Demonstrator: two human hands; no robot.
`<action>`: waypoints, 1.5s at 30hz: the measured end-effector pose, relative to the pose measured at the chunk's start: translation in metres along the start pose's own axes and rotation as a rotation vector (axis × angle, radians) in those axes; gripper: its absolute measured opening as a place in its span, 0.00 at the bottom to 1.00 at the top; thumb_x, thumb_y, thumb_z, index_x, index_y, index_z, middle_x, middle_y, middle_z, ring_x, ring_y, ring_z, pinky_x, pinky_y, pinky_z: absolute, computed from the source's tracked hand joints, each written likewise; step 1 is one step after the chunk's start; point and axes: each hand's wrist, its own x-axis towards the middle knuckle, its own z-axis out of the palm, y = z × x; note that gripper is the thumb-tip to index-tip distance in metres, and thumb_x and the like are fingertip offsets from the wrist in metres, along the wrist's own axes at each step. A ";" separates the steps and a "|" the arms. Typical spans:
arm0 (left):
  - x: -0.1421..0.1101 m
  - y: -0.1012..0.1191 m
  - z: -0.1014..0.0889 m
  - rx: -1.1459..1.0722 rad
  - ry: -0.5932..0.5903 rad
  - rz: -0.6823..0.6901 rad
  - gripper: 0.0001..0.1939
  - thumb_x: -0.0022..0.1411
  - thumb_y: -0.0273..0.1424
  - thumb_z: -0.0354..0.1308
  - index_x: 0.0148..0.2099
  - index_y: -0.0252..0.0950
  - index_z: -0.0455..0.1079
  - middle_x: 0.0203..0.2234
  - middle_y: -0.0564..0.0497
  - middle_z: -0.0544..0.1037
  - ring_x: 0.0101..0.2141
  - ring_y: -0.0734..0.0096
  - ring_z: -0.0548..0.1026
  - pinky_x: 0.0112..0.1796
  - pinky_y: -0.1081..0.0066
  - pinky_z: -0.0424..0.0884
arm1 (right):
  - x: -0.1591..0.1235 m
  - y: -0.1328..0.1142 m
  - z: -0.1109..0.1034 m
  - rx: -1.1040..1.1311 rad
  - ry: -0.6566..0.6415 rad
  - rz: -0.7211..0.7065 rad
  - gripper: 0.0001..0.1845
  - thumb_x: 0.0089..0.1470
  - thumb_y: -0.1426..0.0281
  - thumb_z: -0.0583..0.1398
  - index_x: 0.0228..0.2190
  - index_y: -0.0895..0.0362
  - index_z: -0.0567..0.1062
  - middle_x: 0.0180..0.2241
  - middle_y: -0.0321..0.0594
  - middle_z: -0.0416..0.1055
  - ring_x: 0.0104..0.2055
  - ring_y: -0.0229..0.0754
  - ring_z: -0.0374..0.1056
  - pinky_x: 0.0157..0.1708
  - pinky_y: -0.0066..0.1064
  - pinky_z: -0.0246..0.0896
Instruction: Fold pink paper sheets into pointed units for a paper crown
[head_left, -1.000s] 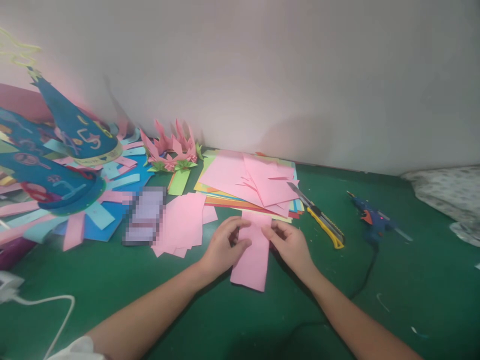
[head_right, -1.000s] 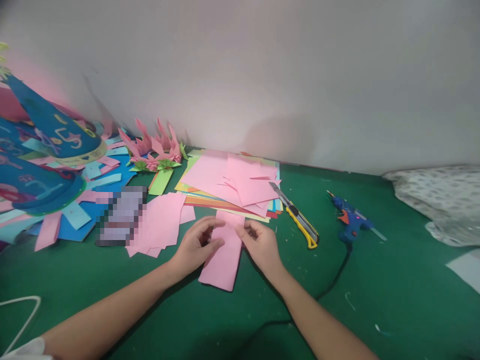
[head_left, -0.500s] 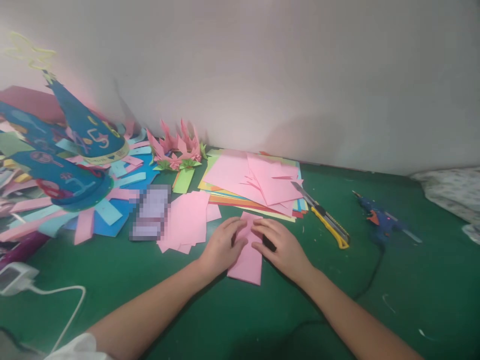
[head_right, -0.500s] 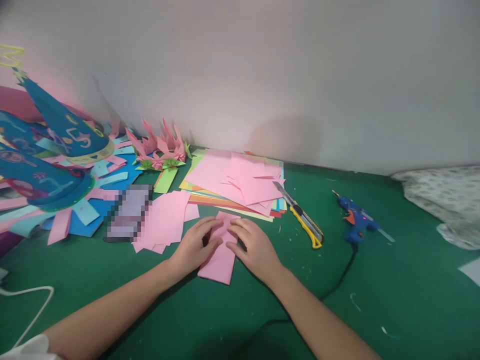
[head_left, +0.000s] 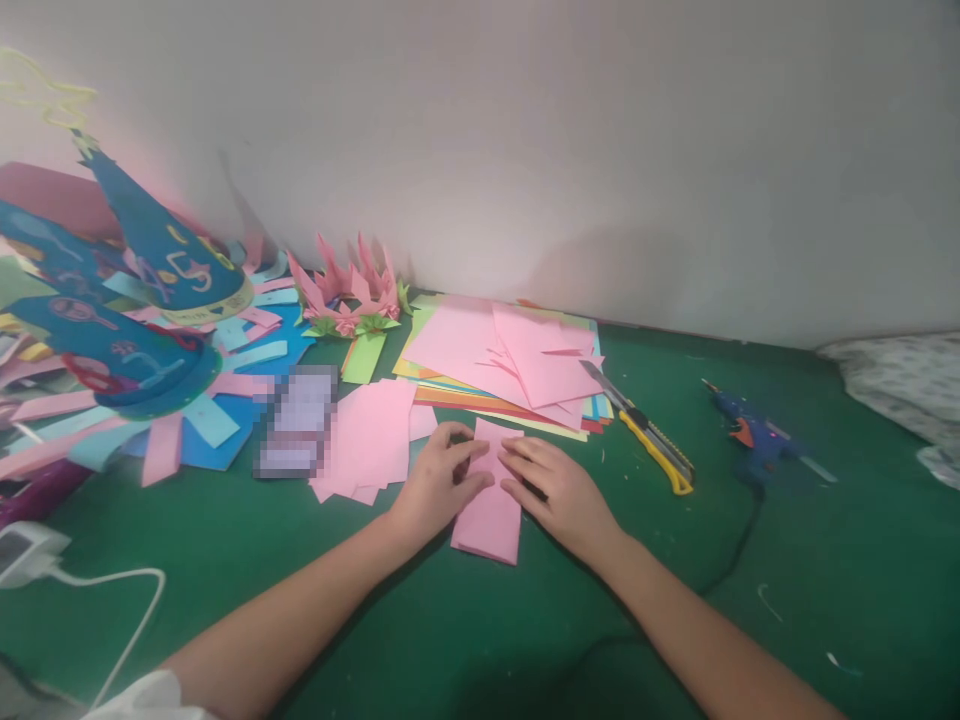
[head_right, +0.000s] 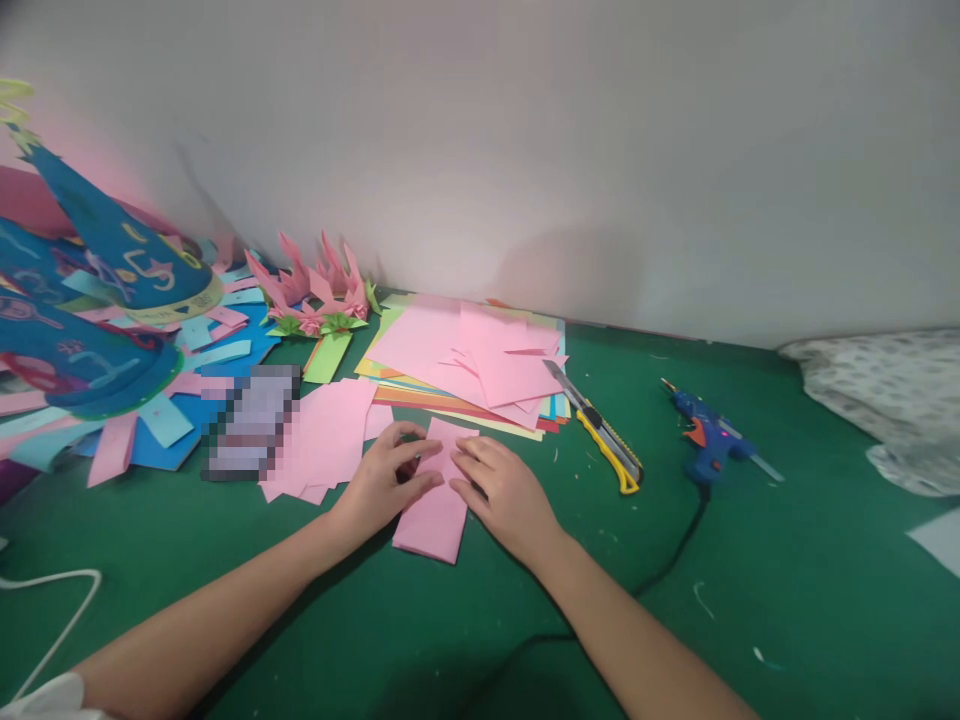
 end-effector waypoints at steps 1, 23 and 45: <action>0.000 -0.001 0.000 0.002 0.003 0.005 0.13 0.55 0.29 0.62 0.44 0.36 0.71 0.44 0.46 0.65 0.26 0.80 0.67 0.31 0.70 0.74 | 0.000 0.000 0.000 0.000 -0.002 0.001 0.17 0.60 0.65 0.54 0.48 0.57 0.73 0.49 0.46 0.70 0.52 0.47 0.65 0.51 0.43 0.63; -0.001 0.000 -0.005 0.007 0.038 0.099 0.06 0.59 0.27 0.57 0.35 0.36 0.76 0.34 0.48 0.75 0.35 0.70 0.74 0.38 0.69 0.74 | 0.001 -0.001 0.001 -0.030 -0.003 -0.031 0.16 0.59 0.66 0.55 0.46 0.57 0.74 0.49 0.46 0.71 0.52 0.47 0.65 0.53 0.44 0.62; 0.000 0.000 -0.006 -0.131 0.048 -0.149 0.13 0.54 0.26 0.59 0.42 0.37 0.65 0.40 0.52 0.65 0.24 0.84 0.68 0.24 0.78 0.70 | 0.003 -0.003 -0.001 -0.065 -0.019 -0.036 0.16 0.59 0.66 0.55 0.45 0.60 0.75 0.48 0.47 0.71 0.51 0.49 0.65 0.53 0.44 0.62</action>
